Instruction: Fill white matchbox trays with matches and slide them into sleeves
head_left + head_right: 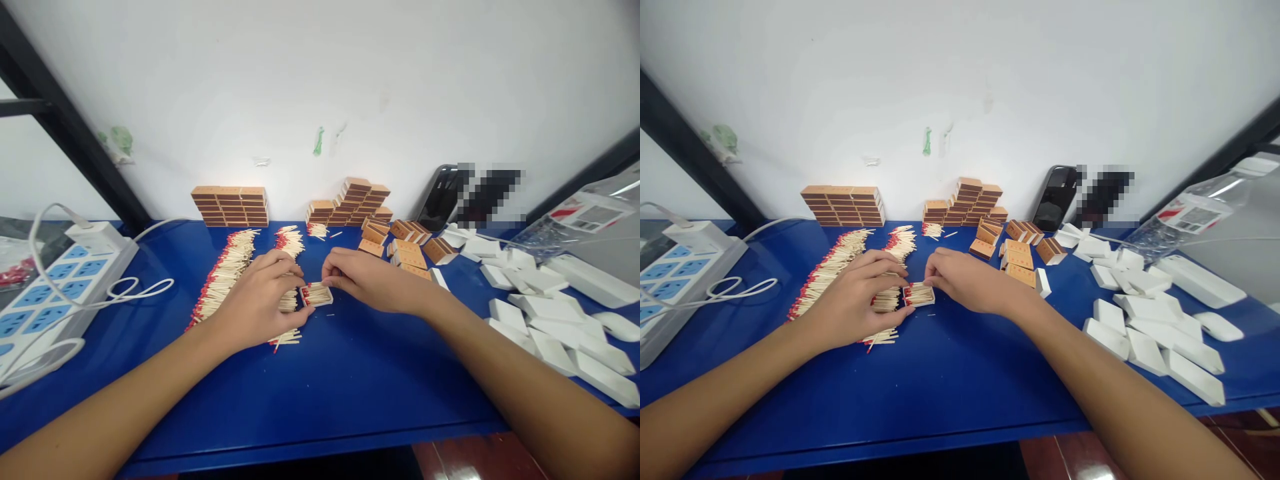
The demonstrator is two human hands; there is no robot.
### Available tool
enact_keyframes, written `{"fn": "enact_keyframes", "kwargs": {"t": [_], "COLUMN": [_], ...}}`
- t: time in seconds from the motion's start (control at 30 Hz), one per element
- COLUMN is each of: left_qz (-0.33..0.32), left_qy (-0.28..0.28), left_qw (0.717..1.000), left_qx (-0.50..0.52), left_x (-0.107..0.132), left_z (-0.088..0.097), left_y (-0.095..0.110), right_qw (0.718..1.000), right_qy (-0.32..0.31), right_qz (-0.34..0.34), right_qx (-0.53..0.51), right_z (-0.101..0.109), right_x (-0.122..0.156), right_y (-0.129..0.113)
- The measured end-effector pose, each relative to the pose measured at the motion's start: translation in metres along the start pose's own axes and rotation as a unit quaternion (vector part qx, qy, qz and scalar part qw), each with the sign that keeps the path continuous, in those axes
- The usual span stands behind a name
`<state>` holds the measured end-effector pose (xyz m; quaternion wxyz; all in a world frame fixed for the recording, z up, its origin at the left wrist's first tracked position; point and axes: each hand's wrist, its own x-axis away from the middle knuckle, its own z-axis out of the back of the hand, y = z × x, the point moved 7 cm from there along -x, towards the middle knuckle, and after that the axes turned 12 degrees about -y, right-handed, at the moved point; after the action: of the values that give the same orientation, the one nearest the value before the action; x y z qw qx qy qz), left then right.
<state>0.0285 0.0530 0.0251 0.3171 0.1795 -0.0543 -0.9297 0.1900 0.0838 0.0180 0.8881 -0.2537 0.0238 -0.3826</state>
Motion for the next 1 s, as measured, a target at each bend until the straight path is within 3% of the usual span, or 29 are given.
{"fn": "enact_keyframes", "kwargs": {"t": [0.47, 0.7, 1.0], "left_qz": [0.002, -0.003, -0.001], "left_qy": [-0.014, -0.012, -0.014], "left_qw": [1.000, 1.000, 1.000], "left_qx": [0.007, 0.012, 0.006], "left_x": [-0.001, -0.001, -0.001], "left_z": [-0.001, -0.001, -0.003], "left_y": [0.001, 0.002, 0.001], "right_qw": [0.998, 0.999, 0.999], "right_qy": [0.027, -0.002, -0.001], "right_qz": [0.054, 0.043, 0.052], "right_qx": [-0.026, -0.020, 0.006], "right_z": [-0.002, -0.015, -0.005], "right_x": [-0.003, -0.007, -0.001], "right_y": [-0.026, -0.025, -0.025]}}
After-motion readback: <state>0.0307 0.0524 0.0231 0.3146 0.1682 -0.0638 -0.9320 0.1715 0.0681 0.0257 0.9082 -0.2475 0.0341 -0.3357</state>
